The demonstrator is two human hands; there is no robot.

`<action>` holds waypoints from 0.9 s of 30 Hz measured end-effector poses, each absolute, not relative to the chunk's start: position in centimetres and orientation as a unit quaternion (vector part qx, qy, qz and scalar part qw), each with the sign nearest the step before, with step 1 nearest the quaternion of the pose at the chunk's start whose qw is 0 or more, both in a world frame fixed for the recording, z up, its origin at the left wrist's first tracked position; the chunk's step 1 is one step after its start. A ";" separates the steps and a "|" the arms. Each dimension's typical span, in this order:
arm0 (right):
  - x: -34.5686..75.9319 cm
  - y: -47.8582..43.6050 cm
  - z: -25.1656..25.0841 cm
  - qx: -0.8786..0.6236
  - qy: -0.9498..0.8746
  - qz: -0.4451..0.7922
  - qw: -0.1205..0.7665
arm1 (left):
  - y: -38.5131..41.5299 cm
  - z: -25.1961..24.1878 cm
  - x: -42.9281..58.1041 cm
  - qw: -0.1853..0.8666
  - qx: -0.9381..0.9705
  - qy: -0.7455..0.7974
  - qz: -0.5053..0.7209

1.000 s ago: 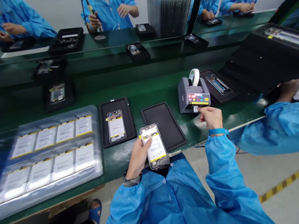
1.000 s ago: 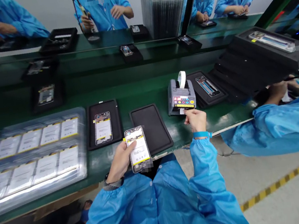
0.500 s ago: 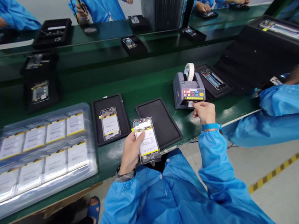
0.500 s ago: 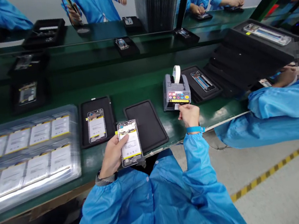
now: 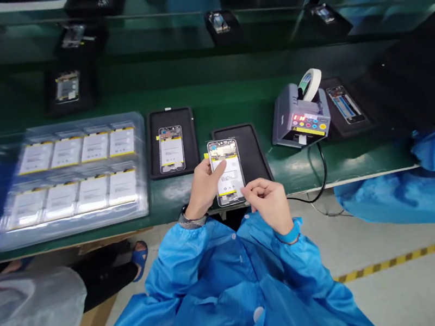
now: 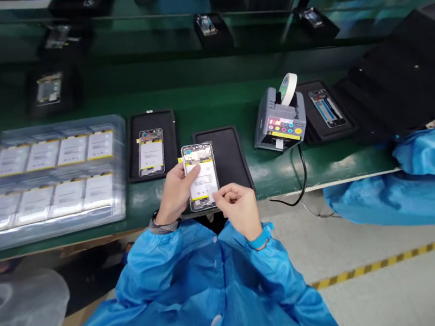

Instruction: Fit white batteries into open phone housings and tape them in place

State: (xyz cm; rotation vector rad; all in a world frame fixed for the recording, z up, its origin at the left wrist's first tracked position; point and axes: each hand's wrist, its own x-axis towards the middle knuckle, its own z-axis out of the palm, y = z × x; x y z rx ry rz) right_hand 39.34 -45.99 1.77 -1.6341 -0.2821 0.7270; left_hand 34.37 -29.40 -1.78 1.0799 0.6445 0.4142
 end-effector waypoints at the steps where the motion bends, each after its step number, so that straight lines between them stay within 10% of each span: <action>1: 38.8 -45.5 1.6 -0.710 -0.121 0.308 0.621 | -29.5 -1.7 34.4 0.785 0.503 0.297 0.206; 27: 39.8 -45.2 -0.1 -0.772 -0.221 0.218 0.554 | -29.8 -0.5 33.6 0.754 0.532 0.295 0.249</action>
